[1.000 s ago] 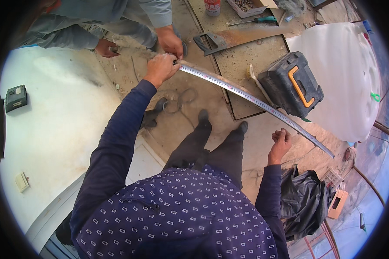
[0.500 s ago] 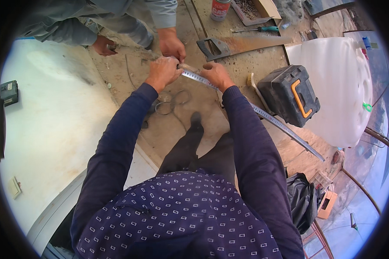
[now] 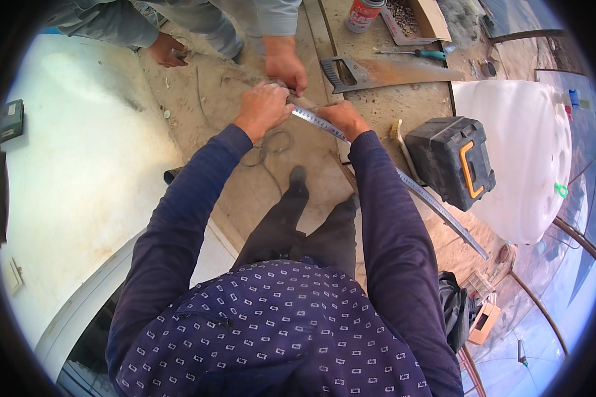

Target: The person uses a cordless drill to fasten a metal strip to a blue corrugated wall, then measures the distance between walls with a tape measure. They retrieve a wooden pole from a vehicle, saw it to length, and measure it again before handing it to another person.

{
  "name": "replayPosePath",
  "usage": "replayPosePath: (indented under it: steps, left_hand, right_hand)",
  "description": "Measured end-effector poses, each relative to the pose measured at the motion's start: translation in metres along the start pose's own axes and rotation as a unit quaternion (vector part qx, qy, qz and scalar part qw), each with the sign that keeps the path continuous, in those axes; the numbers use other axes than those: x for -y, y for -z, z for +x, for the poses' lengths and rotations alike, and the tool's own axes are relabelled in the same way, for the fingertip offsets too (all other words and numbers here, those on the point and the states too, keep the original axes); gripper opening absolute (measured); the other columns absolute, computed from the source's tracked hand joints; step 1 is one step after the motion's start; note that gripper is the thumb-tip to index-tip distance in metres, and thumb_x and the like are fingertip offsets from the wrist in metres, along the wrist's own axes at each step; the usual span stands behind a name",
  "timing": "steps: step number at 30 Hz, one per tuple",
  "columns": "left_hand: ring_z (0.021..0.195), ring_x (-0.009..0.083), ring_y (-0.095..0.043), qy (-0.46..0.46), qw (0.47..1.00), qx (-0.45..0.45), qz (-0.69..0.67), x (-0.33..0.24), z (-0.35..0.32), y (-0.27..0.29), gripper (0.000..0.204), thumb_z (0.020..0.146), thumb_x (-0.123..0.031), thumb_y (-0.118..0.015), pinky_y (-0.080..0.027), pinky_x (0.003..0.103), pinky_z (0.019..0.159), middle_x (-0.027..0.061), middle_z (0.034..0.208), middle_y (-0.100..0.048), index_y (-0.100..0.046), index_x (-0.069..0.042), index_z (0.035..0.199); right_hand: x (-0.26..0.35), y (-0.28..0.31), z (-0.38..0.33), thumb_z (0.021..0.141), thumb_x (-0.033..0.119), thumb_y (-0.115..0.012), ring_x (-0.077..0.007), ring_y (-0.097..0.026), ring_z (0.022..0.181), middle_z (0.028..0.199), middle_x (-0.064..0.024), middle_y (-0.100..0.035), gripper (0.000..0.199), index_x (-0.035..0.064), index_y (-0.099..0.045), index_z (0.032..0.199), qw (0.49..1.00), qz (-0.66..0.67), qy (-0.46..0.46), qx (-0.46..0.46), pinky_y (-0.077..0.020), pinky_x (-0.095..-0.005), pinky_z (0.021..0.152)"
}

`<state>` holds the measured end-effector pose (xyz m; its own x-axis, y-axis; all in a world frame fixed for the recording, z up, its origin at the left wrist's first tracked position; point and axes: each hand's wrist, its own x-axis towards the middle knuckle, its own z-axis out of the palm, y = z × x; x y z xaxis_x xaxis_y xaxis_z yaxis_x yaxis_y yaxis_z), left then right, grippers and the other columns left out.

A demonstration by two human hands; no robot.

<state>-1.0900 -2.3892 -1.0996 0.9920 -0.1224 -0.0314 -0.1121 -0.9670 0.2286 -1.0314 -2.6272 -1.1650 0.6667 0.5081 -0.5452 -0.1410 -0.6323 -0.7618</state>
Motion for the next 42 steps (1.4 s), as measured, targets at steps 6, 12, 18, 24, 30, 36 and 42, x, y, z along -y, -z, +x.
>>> replayPosePath:
  steps: [6, 12, 18, 24, 30, 36, 42]
  left_hand:
    - [0.103, 0.0307, -0.068, -0.007, 1.000, 0.013, -0.005, 0.002, -0.004, -0.004, 0.029, 0.086, -0.039, -0.073, -0.056, 0.048, 0.078, 0.0082, 0.100, -0.073, -0.074, -0.011, 0.092]
    - [0.098, 0.0337, -0.069, -0.023, 1.000, 0.000, -0.015, 0.001, -0.011, 0.006, 0.028, 0.085, -0.035, -0.072, -0.055, 0.050, 0.075, 0.0127, 0.095, -0.073, -0.071, -0.008, 0.091]
    - [0.092, 0.0442, -0.070, -0.032, 0.958, 0.253, -0.134, -0.036, -0.078, 0.014, 0.038, 0.076, -0.032, -0.065, -0.054, 0.056, 0.077, 0.0232, 0.093, -0.072, -0.068, -0.002, 0.100]
    - [0.100, 0.0430, -0.068, -0.109, 0.888, 0.374, -0.246, -0.088, -0.142, -0.043, 0.048, 0.074, -0.035, -0.070, -0.054, 0.054, 0.083, 0.0226, 0.100, -0.073, -0.069, -0.003, 0.110]
    - [0.112, 0.0406, -0.065, -0.102, 0.861, 0.442, -0.230, -0.094, -0.169, -0.078, 0.056, 0.073, -0.032, -0.074, -0.054, 0.052, 0.090, 0.0207, 0.112, -0.072, -0.066, -0.007, 0.122]
    - [0.111, 0.0400, -0.067, -0.037, 0.867, 0.434, -0.243, -0.056, -0.197, -0.085, 0.053, 0.072, -0.030, -0.074, -0.055, 0.049, 0.093, 0.0222, 0.113, -0.072, -0.068, -0.004, 0.118]
    - [0.109, 0.0375, -0.069, 0.061, 0.848, 0.417, -0.322, 0.044, -0.215, -0.055, 0.073, 0.072, -0.030, -0.077, -0.054, 0.040, 0.095, 0.0257, 0.121, -0.071, -0.060, 0.004, 0.134]
  right_hand:
    - [-0.005, -0.005, 0.010, 0.083, 0.020, -0.074, -0.0131, -0.059, 0.064, 0.076, -0.0047, -0.069, 0.020, -0.0007, -0.074, 0.083, 0.999, 0.024, -0.013, -0.024, -0.0470, -0.0335, 0.059]
    - [0.018, -0.005, 0.004, 0.081, 0.020, -0.075, -0.0180, -0.066, 0.066, 0.079, -0.0097, -0.072, 0.024, -0.0019, -0.074, 0.089, 0.973, 0.149, -0.174, -0.042, -0.0517, -0.0356, 0.059]
    - [0.032, -0.007, -0.008, 0.077, 0.018, -0.079, -0.0181, -0.065, 0.067, 0.082, -0.0094, -0.072, 0.028, -0.0064, -0.074, 0.090, 0.962, 0.202, -0.166, -0.078, -0.0514, -0.0347, 0.059]
    - [0.028, -0.008, -0.005, 0.077, 0.020, -0.081, -0.0160, -0.064, 0.072, 0.087, -0.0088, -0.072, 0.034, -0.0089, -0.074, 0.095, 0.963, 0.199, -0.157, -0.087, -0.0513, -0.0341, 0.063]
    - [0.023, -0.010, -0.001, 0.077, 0.024, -0.083, -0.0148, -0.061, 0.069, 0.083, -0.0071, -0.070, 0.038, -0.0093, -0.074, 0.094, 0.966, 0.179, -0.162, -0.090, -0.0483, -0.0353, 0.060]
    - [0.030, -0.006, -0.008, 0.075, 0.028, -0.083, -0.0163, -0.065, 0.080, 0.095, -0.0091, -0.073, 0.045, -0.0063, -0.077, 0.103, 0.970, 0.148, -0.178, -0.070, -0.0517, -0.0338, 0.071]
    - [0.027, -0.007, -0.004, 0.073, 0.038, -0.085, -0.0204, -0.069, 0.087, 0.099, -0.0132, -0.075, 0.054, -0.0076, -0.076, 0.101, 0.974, 0.109, -0.181, -0.077, -0.0546, -0.0363, 0.076]
